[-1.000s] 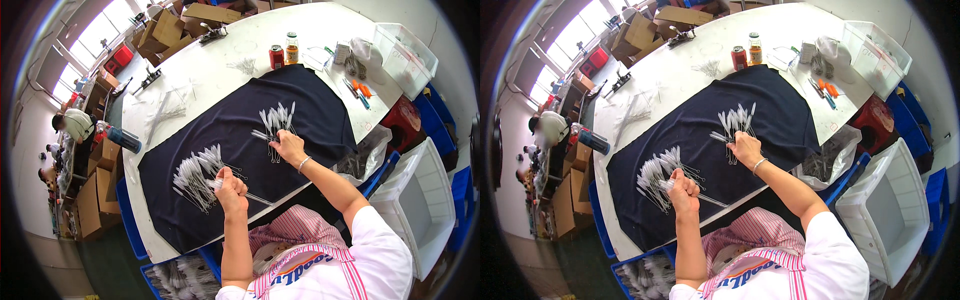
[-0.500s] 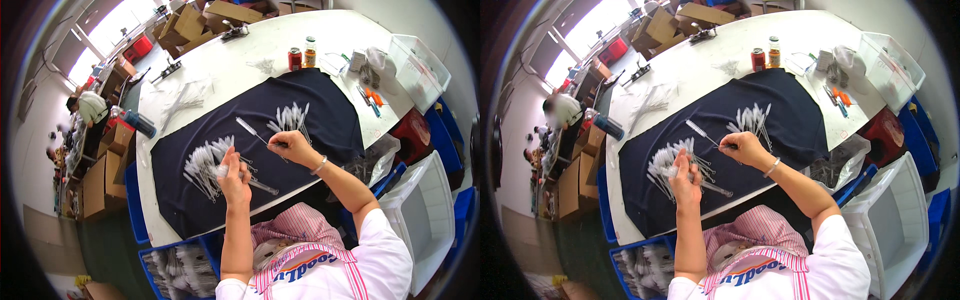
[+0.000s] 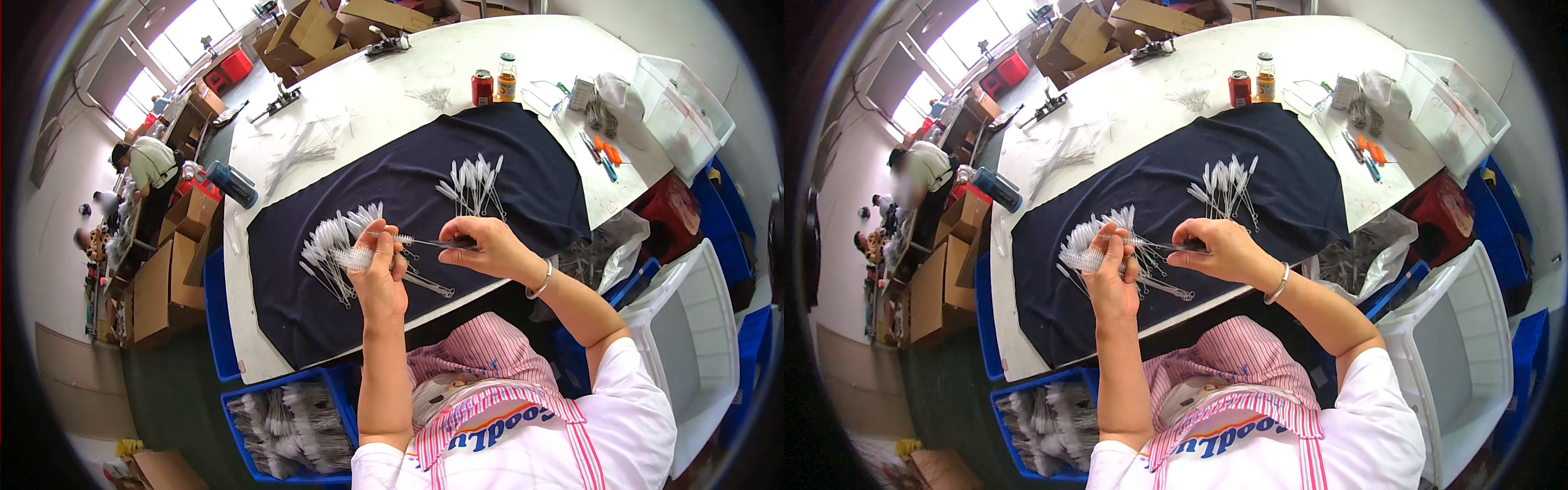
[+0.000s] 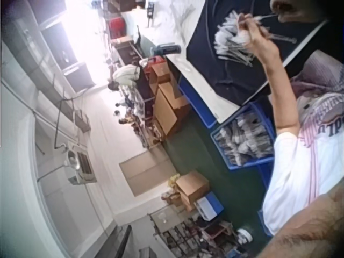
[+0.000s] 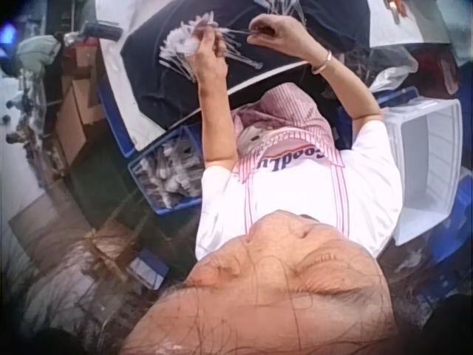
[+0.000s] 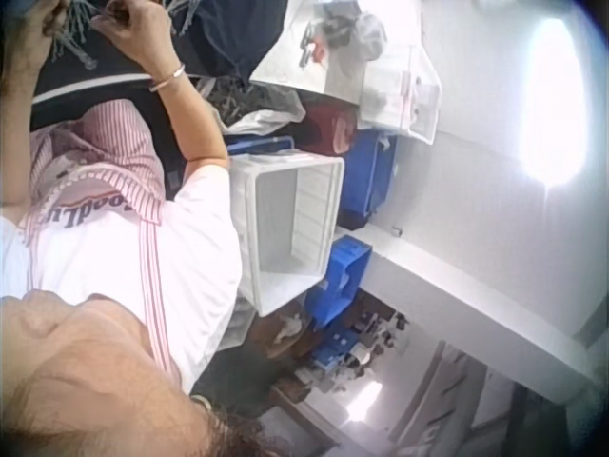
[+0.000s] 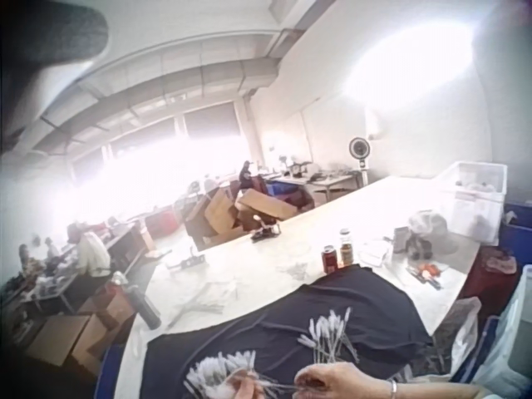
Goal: The person arranges wire brushes on a cloth and trims their tips using pliers.
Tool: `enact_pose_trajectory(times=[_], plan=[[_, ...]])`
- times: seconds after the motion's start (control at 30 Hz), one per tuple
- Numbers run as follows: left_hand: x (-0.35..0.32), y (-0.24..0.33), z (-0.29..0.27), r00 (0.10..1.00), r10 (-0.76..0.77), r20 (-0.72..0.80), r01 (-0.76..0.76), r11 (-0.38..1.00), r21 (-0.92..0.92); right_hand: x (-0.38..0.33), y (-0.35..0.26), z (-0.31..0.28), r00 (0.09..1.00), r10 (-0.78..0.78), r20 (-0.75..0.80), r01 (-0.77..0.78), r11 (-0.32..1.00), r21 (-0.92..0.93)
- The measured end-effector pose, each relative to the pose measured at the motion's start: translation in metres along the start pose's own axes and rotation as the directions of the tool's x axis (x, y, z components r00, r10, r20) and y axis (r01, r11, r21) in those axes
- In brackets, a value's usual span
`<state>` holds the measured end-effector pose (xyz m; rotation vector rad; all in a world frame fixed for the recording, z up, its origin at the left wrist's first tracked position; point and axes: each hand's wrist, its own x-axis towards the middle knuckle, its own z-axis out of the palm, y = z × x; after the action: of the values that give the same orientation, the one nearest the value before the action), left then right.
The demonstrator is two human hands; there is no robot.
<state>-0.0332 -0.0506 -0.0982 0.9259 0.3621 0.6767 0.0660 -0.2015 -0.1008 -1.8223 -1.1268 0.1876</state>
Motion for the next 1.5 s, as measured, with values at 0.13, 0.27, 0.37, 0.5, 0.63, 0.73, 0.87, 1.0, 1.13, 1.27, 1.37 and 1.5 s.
enact_pose_trajectory(times=[0.13,0.27,0.37,0.5,0.63,0.73,0.87,1.0,1.13,1.27,1.37,1.5], plan=[[-0.004,-0.002,0.005,1.0,-0.021,-0.001,0.021,1.0,-0.021,-0.003,0.009,-0.002,0.996,0.031,-0.078,-0.029,0.999,0.029],[-0.004,-0.006,0.004,1.0,-0.006,0.016,0.007,0.999,-0.034,-0.003,0.004,0.008,0.99,-0.043,-0.133,0.008,0.966,-0.259],[-0.003,-0.008,0.005,0.999,0.012,0.039,-0.01,0.998,-0.062,-0.001,0.006,0.01,0.989,-0.08,-0.121,0.041,0.955,-0.294],[-0.002,-0.011,0.005,0.998,-0.028,0.05,0.034,0.994,-0.104,0.002,0.008,0.012,0.985,-0.088,-0.147,0.046,0.964,-0.263],[-0.002,-0.013,0.003,0.998,-0.037,0.057,0.043,0.992,-0.116,0.003,0.011,0.016,0.981,-0.077,-0.175,0.039,0.977,-0.211],[-0.002,-0.014,0.005,0.998,-0.032,0.053,0.036,0.995,-0.095,0.003,0.013,0.015,0.975,-0.089,-0.205,0.046,0.977,-0.206],[-0.001,-0.015,0.006,1.0,-0.026,-0.007,0.025,0.998,-0.051,0.001,0.014,0.013,0.961,-0.134,-0.241,0.065,0.96,-0.273],[0.0,-0.017,0.003,0.999,-0.034,-0.01,0.034,0.998,-0.056,-0.002,0.007,0.015,0.944,-0.204,-0.261,0.084,0.909,-0.407],[-0.002,-0.018,0.006,0.999,-0.028,-0.024,0.027,0.998,-0.051,-0.001,0.008,0.02,0.948,-0.178,-0.264,0.056,0.91,-0.411],[-0.004,-0.016,0.005,1.0,-0.029,0.0,0.029,0.999,-0.043,0.0,0.004,0.019,0.957,-0.142,-0.251,0.033,0.918,-0.395],[-0.005,-0.017,0.005,0.999,-0.033,-0.016,0.033,0.999,-0.023,0.0,0.007,0.021,0.955,-0.136,-0.262,0.033,0.931,-0.362],[-0.005,-0.02,0.002,0.999,-0.051,0.003,0.052,0.998,-0.039,-0.001,0.012,0.022,0.94,-0.141,-0.31,0.029,0.94,-0.341]])
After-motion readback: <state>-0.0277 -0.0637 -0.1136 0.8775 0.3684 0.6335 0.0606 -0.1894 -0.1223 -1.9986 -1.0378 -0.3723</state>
